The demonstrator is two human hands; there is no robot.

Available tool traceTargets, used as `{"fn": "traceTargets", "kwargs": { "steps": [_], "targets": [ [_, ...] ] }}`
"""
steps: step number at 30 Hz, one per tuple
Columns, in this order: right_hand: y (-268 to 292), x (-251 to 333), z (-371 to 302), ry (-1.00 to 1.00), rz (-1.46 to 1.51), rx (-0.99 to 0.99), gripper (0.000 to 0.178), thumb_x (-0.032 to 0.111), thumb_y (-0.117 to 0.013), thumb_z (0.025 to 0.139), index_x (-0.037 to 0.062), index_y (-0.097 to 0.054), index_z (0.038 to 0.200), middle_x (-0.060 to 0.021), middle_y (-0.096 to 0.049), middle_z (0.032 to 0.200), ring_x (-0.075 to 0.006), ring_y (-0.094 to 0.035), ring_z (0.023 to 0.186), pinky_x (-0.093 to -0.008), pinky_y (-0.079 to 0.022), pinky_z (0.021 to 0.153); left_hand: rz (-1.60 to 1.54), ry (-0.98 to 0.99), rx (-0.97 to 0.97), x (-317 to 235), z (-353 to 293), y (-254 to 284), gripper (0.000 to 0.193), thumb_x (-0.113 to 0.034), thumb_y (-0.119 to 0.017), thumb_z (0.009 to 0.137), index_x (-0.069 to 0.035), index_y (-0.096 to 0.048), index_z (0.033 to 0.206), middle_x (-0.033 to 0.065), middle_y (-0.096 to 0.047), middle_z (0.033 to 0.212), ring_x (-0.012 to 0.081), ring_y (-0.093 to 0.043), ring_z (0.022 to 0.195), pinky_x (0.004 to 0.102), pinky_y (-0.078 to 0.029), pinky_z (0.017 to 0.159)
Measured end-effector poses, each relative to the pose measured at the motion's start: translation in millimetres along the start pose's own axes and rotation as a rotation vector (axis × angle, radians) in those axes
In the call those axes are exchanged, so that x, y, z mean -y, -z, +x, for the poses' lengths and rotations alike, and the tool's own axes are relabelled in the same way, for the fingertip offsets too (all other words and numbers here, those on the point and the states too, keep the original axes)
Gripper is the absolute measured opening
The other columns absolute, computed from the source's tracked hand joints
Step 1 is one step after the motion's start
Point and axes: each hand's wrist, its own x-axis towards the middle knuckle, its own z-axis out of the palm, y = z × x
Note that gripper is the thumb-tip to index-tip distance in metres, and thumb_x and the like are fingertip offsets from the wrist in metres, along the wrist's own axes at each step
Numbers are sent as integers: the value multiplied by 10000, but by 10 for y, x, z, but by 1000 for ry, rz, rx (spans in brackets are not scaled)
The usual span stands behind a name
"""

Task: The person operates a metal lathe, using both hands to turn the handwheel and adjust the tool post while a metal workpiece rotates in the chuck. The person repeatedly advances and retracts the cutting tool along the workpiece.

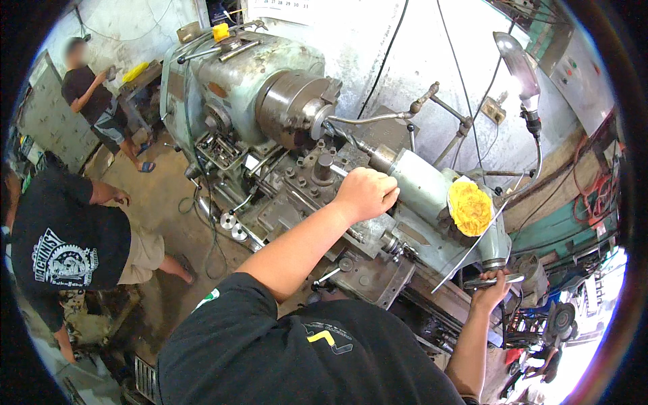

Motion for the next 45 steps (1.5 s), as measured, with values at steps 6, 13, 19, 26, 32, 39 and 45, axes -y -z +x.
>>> {"fn": "traceTargets", "kwargs": {
  "steps": [6, 13, 19, 26, 32, 39, 45],
  "targets": [
    [-63, -162, -134, 86, -95, -19, 300, 29, -576, 957, 61, -474, 1237, -55, -531, 801, -147, -539, 623, -327, -497, 575, 8, 1, -26, -19, -13, -9, 241, -267, -657, 916, -127, -606, 726, 75, -658, 704, 317, -673, 695, 472, -493, 643],
    [-71, -152, -146, 76, -41, 1, 293, 26, -576, 961, 60, -485, 1237, -60, -543, 822, -149, -545, 647, -326, -500, 590, 22, 24, 5, -25, -10, -10, 231, -283, -657, 924, -124, -630, 759, 91, -652, 710, 337, -670, 716, 487, -493, 659],
    [-8, -180, -98, 80, -73, 21, 282, 16, -571, 968, 50, -493, 1237, -46, -543, 790, -139, -544, 647, -322, -503, 591, 72, 88, 60, -55, 3, -20, 234, -286, -654, 923, -117, -644, 762, 98, -671, 723, 348, -680, 734, 508, -500, 677],
    [-19, -194, -98, 93, -64, 9, 270, 12, -562, 974, 44, -497, 1235, -45, -543, 781, -135, -543, 643, -322, -509, 586, 68, 125, 100, -72, 11, -6, 248, -292, -650, 925, -108, -644, 758, 107, -682, 735, 357, -689, 750, 515, -510, 692],
    [-44, -181, -108, 92, -76, -17, 286, 15, -575, 965, 48, -494, 1237, -51, -540, 764, -140, -546, 645, -332, -518, 580, 83, 139, 143, -74, 22, 2, 238, -305, -645, 929, -109, -666, 794, 111, -699, 773, 361, -693, 771, 524, -520, 714],
    [-81, -190, -123, 95, -114, -46, 271, 8, -585, 959, 74, -485, 1202, -47, -517, 805, -128, -514, 657, -314, -486, 577, 62, 129, 225, -55, 41, 47, 254, -334, -631, 948, -105, -710, 871, 115, -722, 844, 364, -704, 833, 522, -539, 755],
    [-24, -278, -103, 158, -204, -30, 310, 28, -583, 954, 28, -483, 1248, -77, -553, 823, -161, -553, 646, -320, -528, 613, 71, 137, 236, -71, 49, 52, 248, -327, -630, 945, -105, -712, 872, 116, -722, 836, 362, -709, 834, 521, -543, 750]
  ]
}}
